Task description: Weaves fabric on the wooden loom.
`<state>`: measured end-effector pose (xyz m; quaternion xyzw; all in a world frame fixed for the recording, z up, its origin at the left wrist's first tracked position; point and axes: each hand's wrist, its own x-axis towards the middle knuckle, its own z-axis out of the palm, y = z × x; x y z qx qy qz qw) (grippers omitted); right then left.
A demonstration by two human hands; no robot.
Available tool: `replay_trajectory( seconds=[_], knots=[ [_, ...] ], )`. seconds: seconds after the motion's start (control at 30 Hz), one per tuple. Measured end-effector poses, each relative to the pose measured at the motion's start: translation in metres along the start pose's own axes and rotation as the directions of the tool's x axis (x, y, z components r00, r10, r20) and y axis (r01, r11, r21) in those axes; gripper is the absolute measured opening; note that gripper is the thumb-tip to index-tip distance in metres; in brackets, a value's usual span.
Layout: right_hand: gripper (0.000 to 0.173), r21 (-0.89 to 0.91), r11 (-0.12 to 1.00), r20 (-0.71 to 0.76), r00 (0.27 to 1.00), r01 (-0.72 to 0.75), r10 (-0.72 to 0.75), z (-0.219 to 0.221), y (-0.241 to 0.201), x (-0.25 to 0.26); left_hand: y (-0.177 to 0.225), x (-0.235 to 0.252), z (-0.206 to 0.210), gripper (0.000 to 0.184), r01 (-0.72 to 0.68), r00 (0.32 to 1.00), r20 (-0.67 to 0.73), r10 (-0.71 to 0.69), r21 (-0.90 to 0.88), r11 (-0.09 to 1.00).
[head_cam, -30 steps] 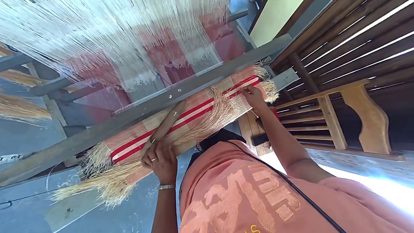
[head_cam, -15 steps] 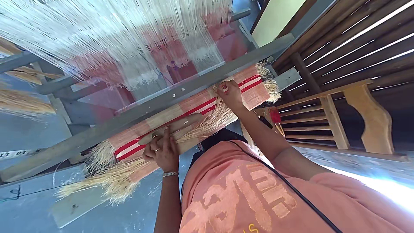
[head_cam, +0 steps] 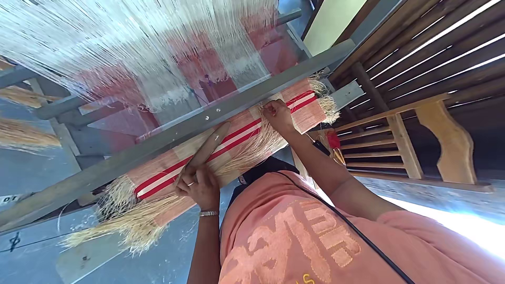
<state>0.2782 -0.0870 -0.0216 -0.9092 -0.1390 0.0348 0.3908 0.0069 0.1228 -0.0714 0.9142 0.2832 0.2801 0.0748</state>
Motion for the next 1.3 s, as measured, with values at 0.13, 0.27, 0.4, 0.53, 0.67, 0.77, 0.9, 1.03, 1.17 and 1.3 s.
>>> replay_trajectory(
  seconds=[0.13, 0.27, 0.4, 0.53, 0.67, 0.77, 0.9, 1.03, 1.17, 1.3],
  knots=[
    [0.032, 0.066, 0.998, 0.022, 0.999, -0.026, 0.025, -0.029, 0.011, -0.002, -0.013, -0.014, -0.002, 0.022, -0.055, 0.998, -0.026, 0.053, -0.062, 0.997],
    [0.032, 0.050, 0.965, -0.103, 0.960, -0.257, 0.261, -0.072, 0.041, -0.001, -0.044, -0.022, -0.022, 0.041, 0.100, 0.994, -0.036, -0.104, -0.090, 0.991],
    [0.037, -0.054, 0.902, -0.144, 0.897, -0.429, 0.418, -0.078, 0.058, -0.002, -0.080, -0.013, -0.044, 0.038, 0.296, 0.952, -0.070, -0.297, -0.022, 0.955],
    [0.033, -0.185, 0.912, -0.220, 0.920, -0.367, 0.325, -0.052, 0.057, -0.003, -0.098, -0.007, -0.049, 0.037, 0.226, 0.974, -0.025, -0.225, 0.045, 0.973],
    [0.023, -0.109, 0.918, -0.205, 0.912, -0.382, 0.355, -0.045, 0.055, 0.002, -0.108, -0.016, -0.042, 0.039, 0.091, 0.993, 0.068, -0.092, 0.016, 0.996],
    [0.028, 0.071, 0.921, -0.103, 0.915, -0.383, 0.389, -0.057, 0.061, -0.001, -0.114, -0.020, -0.036, 0.042, 0.042, 0.995, 0.084, -0.046, 0.059, 0.997],
    [0.017, 0.708, 0.536, 0.128, 0.829, -0.461, 0.544, -0.081, 0.080, -0.018, -0.116, -0.019, -0.035, 0.047, -0.005, 0.989, 0.149, -0.013, 0.115, 0.993],
    [0.020, 0.831, 0.329, 0.151, 0.751, -0.449, 0.643, -0.139, 0.117, -0.006, -0.116, -0.018, -0.035, 0.047, -0.012, 0.986, 0.168, -0.011, 0.133, 0.991],
    [0.022, 0.806, 0.460, -0.063, 0.718, -0.373, 0.694, -0.268, 0.166, 0.010, -0.114, -0.019, -0.038, 0.048, 0.020, 0.985, 0.170, -0.039, 0.113, 0.993],
    [0.036, 0.680, 0.733, -0.320, 0.905, 0.015, 0.279, -0.523, 0.304, -0.011, -0.113, -0.019, -0.040, 0.048, 0.041, 0.984, 0.169, -0.060, 0.114, 0.993]
  ],
)
